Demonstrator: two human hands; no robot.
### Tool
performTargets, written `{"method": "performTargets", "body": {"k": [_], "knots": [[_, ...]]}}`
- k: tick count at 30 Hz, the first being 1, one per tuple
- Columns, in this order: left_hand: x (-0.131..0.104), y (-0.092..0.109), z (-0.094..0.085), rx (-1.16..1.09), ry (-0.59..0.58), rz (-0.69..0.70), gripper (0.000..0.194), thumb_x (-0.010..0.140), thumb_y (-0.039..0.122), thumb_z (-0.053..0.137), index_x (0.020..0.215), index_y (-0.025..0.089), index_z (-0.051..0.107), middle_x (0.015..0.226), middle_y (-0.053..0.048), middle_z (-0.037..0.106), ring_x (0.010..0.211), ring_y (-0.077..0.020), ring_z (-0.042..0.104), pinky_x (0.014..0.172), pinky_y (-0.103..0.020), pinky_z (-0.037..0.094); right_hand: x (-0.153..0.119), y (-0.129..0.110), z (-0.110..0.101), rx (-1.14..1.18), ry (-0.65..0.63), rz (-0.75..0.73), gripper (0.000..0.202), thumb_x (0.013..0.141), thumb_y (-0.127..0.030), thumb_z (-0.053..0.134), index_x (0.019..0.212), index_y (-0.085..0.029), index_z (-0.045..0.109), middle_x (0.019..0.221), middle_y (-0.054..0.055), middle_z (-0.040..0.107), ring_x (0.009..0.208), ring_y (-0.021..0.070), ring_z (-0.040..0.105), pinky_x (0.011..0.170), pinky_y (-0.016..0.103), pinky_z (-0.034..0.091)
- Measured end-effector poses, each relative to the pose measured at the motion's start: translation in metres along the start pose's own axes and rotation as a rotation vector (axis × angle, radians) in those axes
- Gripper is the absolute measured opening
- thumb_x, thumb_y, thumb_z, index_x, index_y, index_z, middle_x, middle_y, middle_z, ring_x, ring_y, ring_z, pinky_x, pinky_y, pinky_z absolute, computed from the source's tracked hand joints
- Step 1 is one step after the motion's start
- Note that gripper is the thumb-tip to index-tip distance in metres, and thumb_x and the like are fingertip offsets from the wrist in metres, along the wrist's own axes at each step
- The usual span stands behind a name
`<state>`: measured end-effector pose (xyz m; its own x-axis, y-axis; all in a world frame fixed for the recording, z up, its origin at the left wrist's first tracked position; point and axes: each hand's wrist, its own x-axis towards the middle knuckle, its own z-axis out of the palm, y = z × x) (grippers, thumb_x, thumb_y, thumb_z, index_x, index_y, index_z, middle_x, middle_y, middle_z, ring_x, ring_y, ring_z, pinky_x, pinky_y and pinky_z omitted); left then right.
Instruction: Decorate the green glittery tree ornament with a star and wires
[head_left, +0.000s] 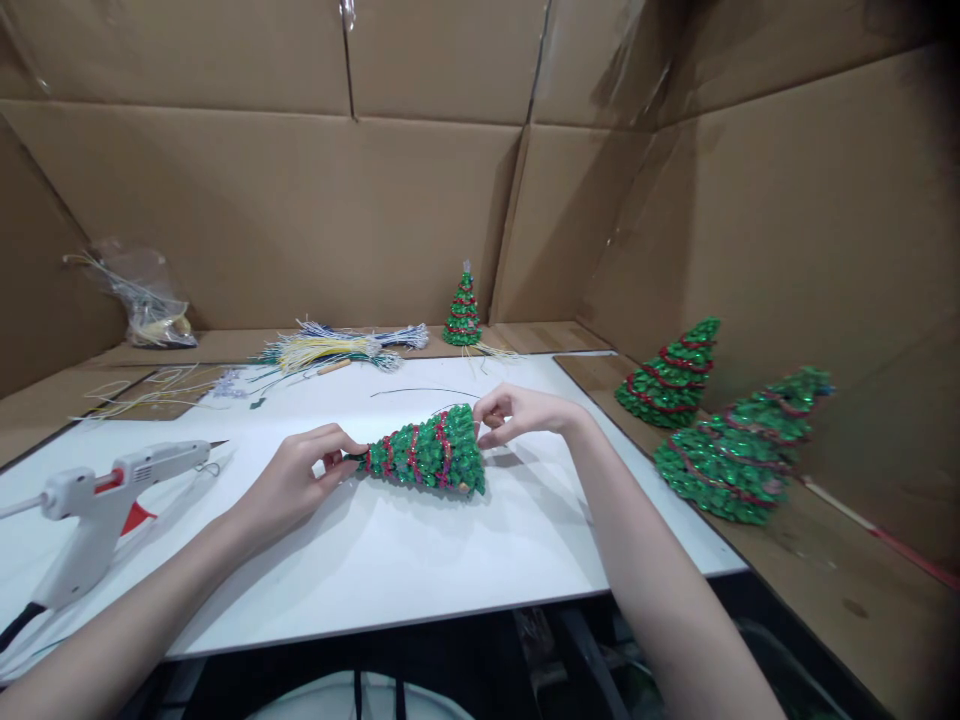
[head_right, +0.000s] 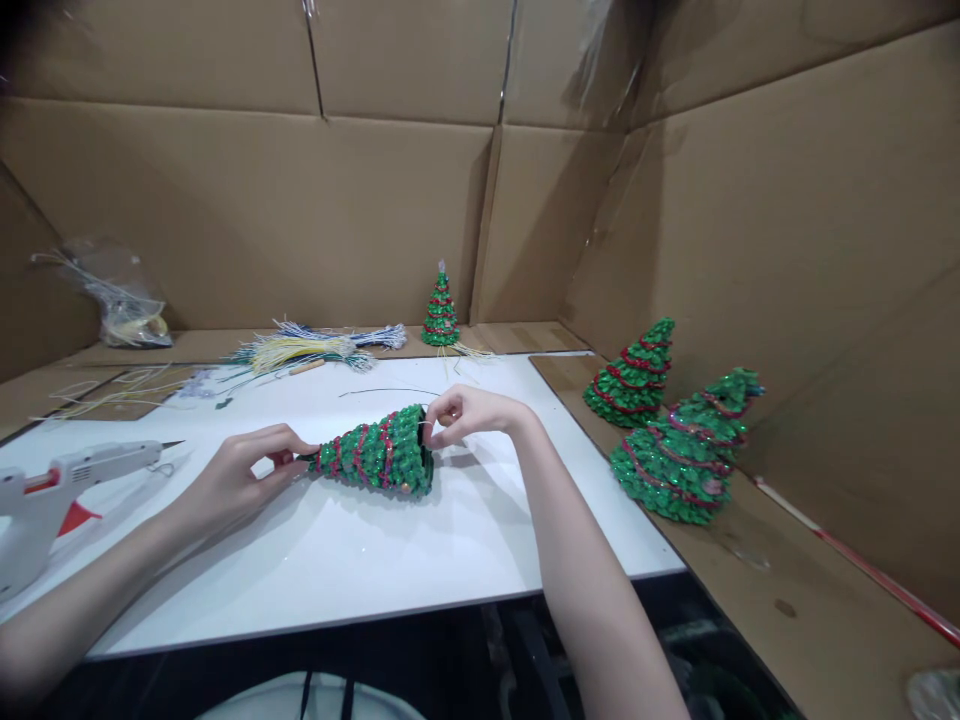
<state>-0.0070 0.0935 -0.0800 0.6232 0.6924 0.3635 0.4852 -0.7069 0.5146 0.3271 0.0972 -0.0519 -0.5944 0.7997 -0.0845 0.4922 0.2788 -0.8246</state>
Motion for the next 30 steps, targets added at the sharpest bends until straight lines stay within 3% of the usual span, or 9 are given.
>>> {"method": "performTargets", "body": {"k": [3,9,14,17,21,24,26,30], "knots": [[0.000,0.000,0.000,-0.004,0.001,0.004,0.014,0.087,0.021,0.052,0.094,0.020,0.064,0.086,-0.001,0.061,0.072,-0.0119,0.056,0.063,-0.023,0.043,0.000,0.001,-0.001,-0.016,0.030,0.017,0.023,0.066,-0.036,0.071,0.070,-0.014,0.064,0.050,-0.009,0.029,0.049,0.0059,0.025,0.049,0.023,0.022],[-0.001,0.000,0.000,-0.001,0.003,0.004,0.014,0.087,0.021,0.051,0.093,0.019,0.064,0.086,-0.002,0.061,0.072,-0.0122,0.057,0.061,-0.023,0.043,-0.005,0.004,-0.011,-0.069,0.240,0.051,0.023,0.068,-0.037,0.066,0.067,-0.014,0.061,0.049,-0.007,0.035,0.049,0.0075,0.030,0.049,0.024,0.023],[-0.001,0.000,0.000,0.002,-0.001,0.008,0.015,0.087,0.022,0.051,0.093,0.019,0.064,0.086,-0.003,0.062,0.072,-0.0127,0.057,0.062,-0.023,0.043,-0.004,0.016,-0.016,-0.165,0.520,0.070,0.023,0.064,-0.027,0.065,0.083,-0.015,0.062,0.052,-0.009,0.031,0.051,0.0086,0.029,0.052,0.025,0.023],[-0.001,0.000,-0.001,0.003,-0.001,0.014,0.016,0.087,0.022,0.050,0.094,0.019,0.064,0.087,-0.003,0.062,0.072,-0.0128,0.057,0.062,-0.023,0.043,-0.004,0.023,-0.019,-0.203,0.620,0.115,0.026,0.063,-0.026,0.064,0.086,-0.015,0.061,0.053,-0.008,0.034,0.051,0.0089,0.031,0.053,0.025,0.024],[-0.002,0.000,-0.001,0.005,-0.003,0.015,0.015,0.087,0.021,0.050,0.095,0.020,0.063,0.087,-0.002,0.062,0.072,-0.0125,0.057,0.063,-0.023,0.043,-0.008,0.020,-0.018,-0.199,0.511,0.191,0.025,0.068,-0.039,0.064,0.067,-0.015,0.065,0.049,-0.005,0.040,0.049,0.0090,0.034,0.050,0.026,0.025],[-0.001,0.001,-0.001,0.004,0.000,0.015,0.014,0.087,0.019,0.051,0.093,0.020,0.063,0.086,-0.002,0.062,0.072,-0.0124,0.056,0.065,-0.023,0.044,-0.010,0.013,-0.014,-0.171,0.283,0.308,0.039,0.068,-0.051,0.065,0.057,-0.014,0.069,0.046,-0.001,0.047,0.047,0.0097,0.039,0.049,0.027,0.028],[-0.001,0.002,-0.001,0.001,-0.002,0.011,0.014,0.086,0.018,0.051,0.093,0.019,0.063,0.086,-0.002,0.062,0.072,-0.0121,0.056,0.065,-0.023,0.044,-0.009,0.010,-0.010,-0.134,0.159,0.359,0.041,0.067,-0.054,0.066,0.060,-0.014,0.071,0.048,0.001,0.052,0.048,0.0105,0.043,0.050,0.027,0.030],[0.000,0.003,-0.002,-0.005,-0.003,0.002,0.014,0.086,0.017,0.052,0.093,0.019,0.064,0.086,-0.001,0.062,0.070,-0.0115,0.057,0.066,-0.023,0.044,0.000,0.007,-0.003,-0.072,0.173,0.289,0.039,0.062,-0.051,0.070,0.069,-0.013,0.069,0.056,0.000,0.055,0.053,0.0099,0.042,0.052,0.026,0.030]]}}
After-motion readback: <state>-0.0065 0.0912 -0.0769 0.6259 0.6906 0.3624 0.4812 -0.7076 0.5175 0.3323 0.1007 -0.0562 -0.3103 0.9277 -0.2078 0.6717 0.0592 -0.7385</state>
